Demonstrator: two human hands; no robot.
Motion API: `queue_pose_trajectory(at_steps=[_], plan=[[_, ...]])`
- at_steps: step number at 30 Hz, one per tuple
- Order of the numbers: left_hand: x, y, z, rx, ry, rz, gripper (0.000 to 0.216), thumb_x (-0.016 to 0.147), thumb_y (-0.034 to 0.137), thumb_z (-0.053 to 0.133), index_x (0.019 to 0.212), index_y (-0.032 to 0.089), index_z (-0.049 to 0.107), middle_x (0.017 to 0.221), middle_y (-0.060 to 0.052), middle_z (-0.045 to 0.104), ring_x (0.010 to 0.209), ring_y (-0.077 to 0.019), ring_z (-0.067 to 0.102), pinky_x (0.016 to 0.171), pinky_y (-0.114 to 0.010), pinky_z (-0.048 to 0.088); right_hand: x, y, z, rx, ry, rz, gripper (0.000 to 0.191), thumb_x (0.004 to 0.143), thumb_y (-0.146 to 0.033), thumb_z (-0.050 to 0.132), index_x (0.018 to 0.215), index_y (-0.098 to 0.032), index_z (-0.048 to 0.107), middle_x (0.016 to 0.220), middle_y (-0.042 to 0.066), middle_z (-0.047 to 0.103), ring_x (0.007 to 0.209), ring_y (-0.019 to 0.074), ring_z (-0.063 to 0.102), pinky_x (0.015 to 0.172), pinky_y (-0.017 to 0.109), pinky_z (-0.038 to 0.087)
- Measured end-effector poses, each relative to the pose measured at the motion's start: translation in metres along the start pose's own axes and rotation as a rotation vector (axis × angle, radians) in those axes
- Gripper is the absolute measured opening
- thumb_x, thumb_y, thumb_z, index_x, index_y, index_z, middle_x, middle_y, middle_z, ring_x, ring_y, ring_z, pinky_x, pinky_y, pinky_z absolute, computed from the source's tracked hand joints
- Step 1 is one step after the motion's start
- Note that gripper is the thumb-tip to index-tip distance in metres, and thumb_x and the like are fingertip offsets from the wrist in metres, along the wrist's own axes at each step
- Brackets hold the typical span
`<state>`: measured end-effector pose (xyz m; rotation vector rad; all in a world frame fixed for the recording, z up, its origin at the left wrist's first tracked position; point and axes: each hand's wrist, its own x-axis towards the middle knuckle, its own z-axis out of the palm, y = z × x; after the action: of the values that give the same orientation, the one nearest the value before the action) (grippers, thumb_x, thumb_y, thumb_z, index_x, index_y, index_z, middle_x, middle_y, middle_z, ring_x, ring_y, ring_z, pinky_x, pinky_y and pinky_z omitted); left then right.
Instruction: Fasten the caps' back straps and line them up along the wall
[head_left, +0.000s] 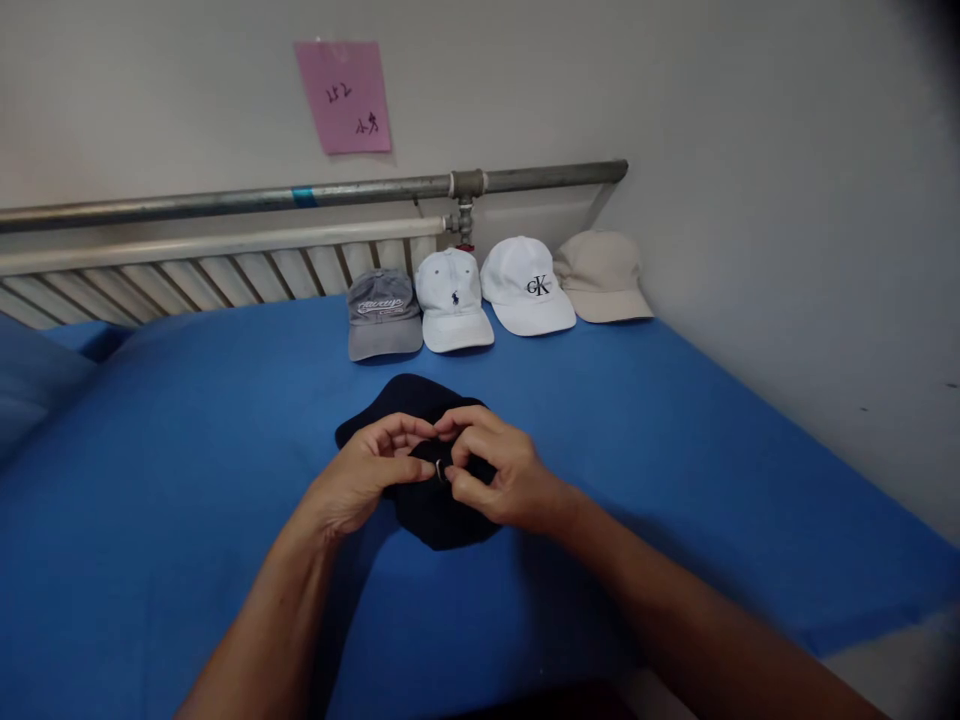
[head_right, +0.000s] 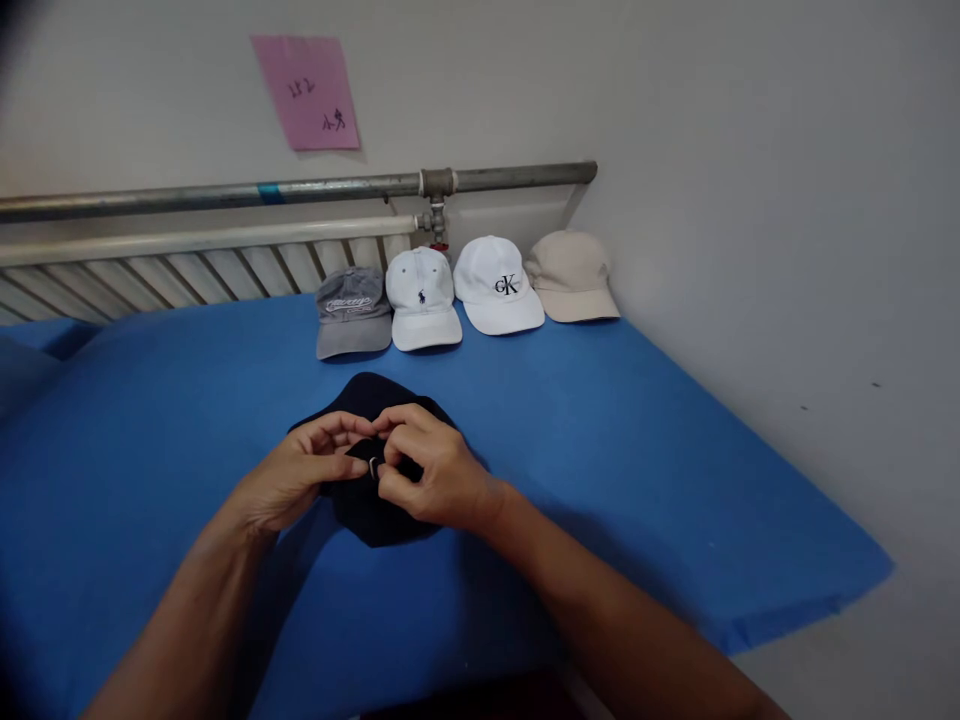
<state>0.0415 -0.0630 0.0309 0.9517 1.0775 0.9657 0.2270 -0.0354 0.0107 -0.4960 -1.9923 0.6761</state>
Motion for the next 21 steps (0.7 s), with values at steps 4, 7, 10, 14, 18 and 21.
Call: queue_pose_trajectory(at_steps=[4,7,10,14,18,21], plan=[[0.000,0.001,0.001,0.002,-0.003,0.012,0.033,0.061,0.006,0.075,0.090,0.022,0.071,0.098,0.001,0.070,0.081,-0.0089,0.060,0.072,-0.020,0.045,0.000,0.000,0.000,0.006,-0.030,0.002,0.013,0.075,-0.009,0.058,0.070,-0.018,0.052,0.106,0.011,0.060,0.098,0.0190,0.062,0.084,0.033,0.052],[0.000,0.001,0.001,0.015,0.011,0.013,0.034,0.060,0.009,0.077,0.091,0.022,0.072,0.095,0.000,0.070,0.084,-0.0100,0.060,0.073,-0.020,0.045,0.001,0.000,-0.003,0.030,-0.078,0.013,0.010,0.078,-0.010,0.057,0.072,-0.018,0.054,0.106,0.011,0.059,0.098,0.0189,0.061,0.085,0.034,0.052],[0.000,0.001,0.002,0.007,0.028,0.021,0.034,0.060,0.011,0.079,0.091,0.021,0.073,0.093,0.000,0.069,0.087,-0.0108,0.059,0.077,-0.021,0.045,0.003,-0.001,-0.007,0.050,-0.125,0.044,0.009,0.082,-0.012,0.054,0.076,-0.018,0.056,0.107,0.011,0.060,0.099,0.0192,0.060,0.087,0.036,0.051],[0.000,0.000,0.001,0.018,0.047,0.016,0.033,0.061,0.014,0.080,0.092,0.021,0.073,0.090,0.000,0.068,0.085,-0.0114,0.059,0.077,-0.022,0.044,0.006,-0.003,-0.012,0.042,-0.172,0.111,0.010,0.083,-0.012,0.054,0.075,-0.018,0.055,0.108,0.010,0.060,0.101,0.0191,0.060,0.089,0.036,0.050],[0.000,-0.002,0.000,0.032,0.058,0.039,0.031,0.061,0.016,0.081,0.090,0.021,0.073,0.089,0.000,0.068,0.085,-0.0122,0.058,0.078,-0.024,0.044,0.008,-0.003,-0.012,0.026,-0.218,0.130,0.010,0.086,-0.015,0.055,0.076,-0.018,0.057,0.107,0.009,0.060,0.102,0.0187,0.059,0.090,0.036,0.049],[0.000,-0.003,-0.001,0.030,0.076,0.033,0.029,0.060,0.015,0.081,0.087,0.021,0.073,0.083,0.001,0.066,0.079,-0.0110,0.057,0.072,-0.023,0.043,0.007,0.001,-0.007,0.034,-0.158,0.131,0.010,0.086,-0.017,0.058,0.076,-0.019,0.057,0.099,0.007,0.061,0.096,0.0173,0.060,0.085,0.034,0.048]])
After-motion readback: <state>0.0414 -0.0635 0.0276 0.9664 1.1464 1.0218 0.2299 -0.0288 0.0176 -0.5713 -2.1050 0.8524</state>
